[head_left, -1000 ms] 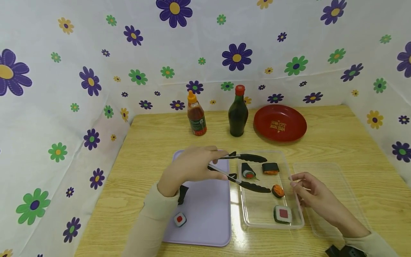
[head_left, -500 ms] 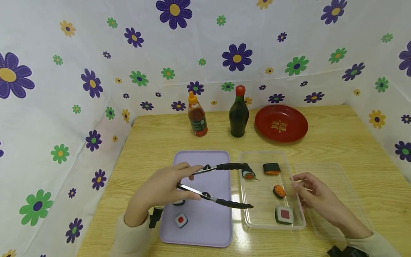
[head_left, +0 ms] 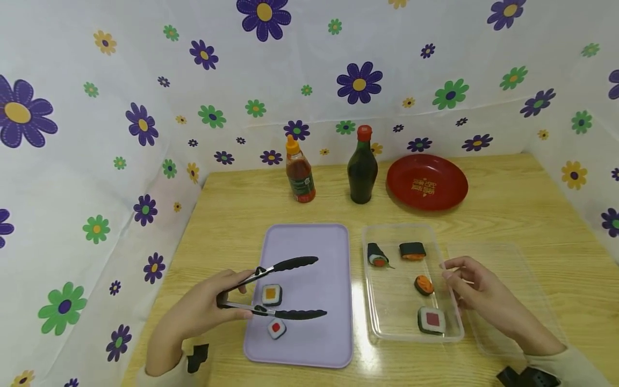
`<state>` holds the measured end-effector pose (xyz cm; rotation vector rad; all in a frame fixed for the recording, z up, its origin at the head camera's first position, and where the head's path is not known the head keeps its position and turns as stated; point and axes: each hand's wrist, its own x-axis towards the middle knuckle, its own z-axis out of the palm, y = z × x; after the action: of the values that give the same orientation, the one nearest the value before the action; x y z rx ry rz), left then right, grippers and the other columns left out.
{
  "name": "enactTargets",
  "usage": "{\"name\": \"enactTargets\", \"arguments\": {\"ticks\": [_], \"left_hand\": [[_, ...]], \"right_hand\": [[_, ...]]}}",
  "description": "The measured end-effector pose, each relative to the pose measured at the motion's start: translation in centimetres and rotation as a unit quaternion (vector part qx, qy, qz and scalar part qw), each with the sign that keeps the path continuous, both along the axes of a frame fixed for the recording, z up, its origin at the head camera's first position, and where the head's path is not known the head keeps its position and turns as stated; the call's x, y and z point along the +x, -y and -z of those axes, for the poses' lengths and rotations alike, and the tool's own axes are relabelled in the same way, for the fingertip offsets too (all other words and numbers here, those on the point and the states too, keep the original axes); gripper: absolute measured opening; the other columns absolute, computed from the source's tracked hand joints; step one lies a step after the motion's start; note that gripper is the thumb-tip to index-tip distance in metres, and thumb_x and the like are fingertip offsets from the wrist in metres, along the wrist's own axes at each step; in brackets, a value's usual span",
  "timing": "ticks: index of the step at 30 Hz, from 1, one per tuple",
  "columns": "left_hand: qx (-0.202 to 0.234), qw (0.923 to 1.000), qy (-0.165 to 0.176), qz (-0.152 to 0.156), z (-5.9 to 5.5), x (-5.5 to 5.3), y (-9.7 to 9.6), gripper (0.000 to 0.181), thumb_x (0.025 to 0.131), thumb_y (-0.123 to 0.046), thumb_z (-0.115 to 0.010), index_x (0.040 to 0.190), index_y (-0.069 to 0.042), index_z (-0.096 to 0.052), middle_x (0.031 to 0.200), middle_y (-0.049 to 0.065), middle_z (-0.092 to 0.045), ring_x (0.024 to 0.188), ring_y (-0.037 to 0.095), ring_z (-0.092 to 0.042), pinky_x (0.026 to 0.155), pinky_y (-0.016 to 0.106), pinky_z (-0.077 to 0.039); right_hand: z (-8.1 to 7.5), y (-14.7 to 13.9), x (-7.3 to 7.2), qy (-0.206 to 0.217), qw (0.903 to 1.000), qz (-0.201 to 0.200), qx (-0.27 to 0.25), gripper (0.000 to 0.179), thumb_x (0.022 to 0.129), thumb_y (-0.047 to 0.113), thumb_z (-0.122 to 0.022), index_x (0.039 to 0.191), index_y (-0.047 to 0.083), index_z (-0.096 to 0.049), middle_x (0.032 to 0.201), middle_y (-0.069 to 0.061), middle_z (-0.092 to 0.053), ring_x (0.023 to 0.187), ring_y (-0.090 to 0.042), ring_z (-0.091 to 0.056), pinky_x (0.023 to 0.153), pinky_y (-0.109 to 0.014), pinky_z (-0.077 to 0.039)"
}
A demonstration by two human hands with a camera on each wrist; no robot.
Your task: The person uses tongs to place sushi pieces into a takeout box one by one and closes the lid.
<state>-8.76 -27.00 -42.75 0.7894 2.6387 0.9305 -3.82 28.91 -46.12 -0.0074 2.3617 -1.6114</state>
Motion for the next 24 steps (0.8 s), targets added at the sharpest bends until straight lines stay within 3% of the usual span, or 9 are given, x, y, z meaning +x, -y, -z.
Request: {"name": "enactTargets", "arguments": {"ticks": [6,9,15,24], "left_hand": [[0.025,0.9967,0.041,-0.066,2.5,1.3,3.7,0.075,0.086,-0.038,-0.086,0.153,-0.021,-0.056,0.106,0.003,-0.065,0.071,0.002,-0.043,0.060,0.023,-0.042],[0.014,0.9939,0.054,-0.096,3.1,1.8,5.1,0.077,0.085,-0.039,-0.086,0.154,-0.020,-0.056,0.106,0.001,-0.066,0.073,0.004,-0.044,0.061,0.024,-0.040],[-0.018,0.9886,0.080,-0.127,3.8,2.2,6.6,0.080,0.083,-0.045,-0.086,0.154,-0.022,-0.056,0.108,-0.004,-0.069,0.083,0.005,-0.050,0.070,0.023,-0.040],[-0.042,0.9899,0.033,-0.131,4.1,1.8,6.8,0.074,0.084,-0.047,-0.085,0.150,-0.024,-0.061,0.103,-0.009,-0.072,0.089,0.009,-0.057,0.077,0.022,-0.043]], "right_hand": [[-0.1,0.2,0.0,0.007,1.0000,-0.001,-0.004,0.041,0.114,0.024,-0.048,0.143,-0.003,-0.042,0.098,-0.005,-0.061,0.074,-0.014,-0.061,0.064,-0.033,-0.059],[-0.1,0.3,-0.1,0.006,1.0000,-0.001,-0.004,0.041,0.114,0.025,-0.048,0.143,-0.003,-0.043,0.098,-0.005,-0.061,0.074,-0.014,-0.061,0.064,-0.033,-0.059],[-0.2,0.1,-0.1,-0.004,1.0000,0.000,-0.004,0.040,0.114,0.023,-0.048,0.143,-0.003,-0.042,0.097,-0.004,-0.060,0.072,-0.015,-0.060,0.062,-0.033,-0.058],[-0.2,0.0,0.1,-0.009,0.9999,0.004,-0.006,0.040,0.114,0.023,-0.048,0.142,-0.004,-0.042,0.097,-0.004,-0.061,0.072,-0.014,-0.060,0.062,-0.033,-0.058]]}}
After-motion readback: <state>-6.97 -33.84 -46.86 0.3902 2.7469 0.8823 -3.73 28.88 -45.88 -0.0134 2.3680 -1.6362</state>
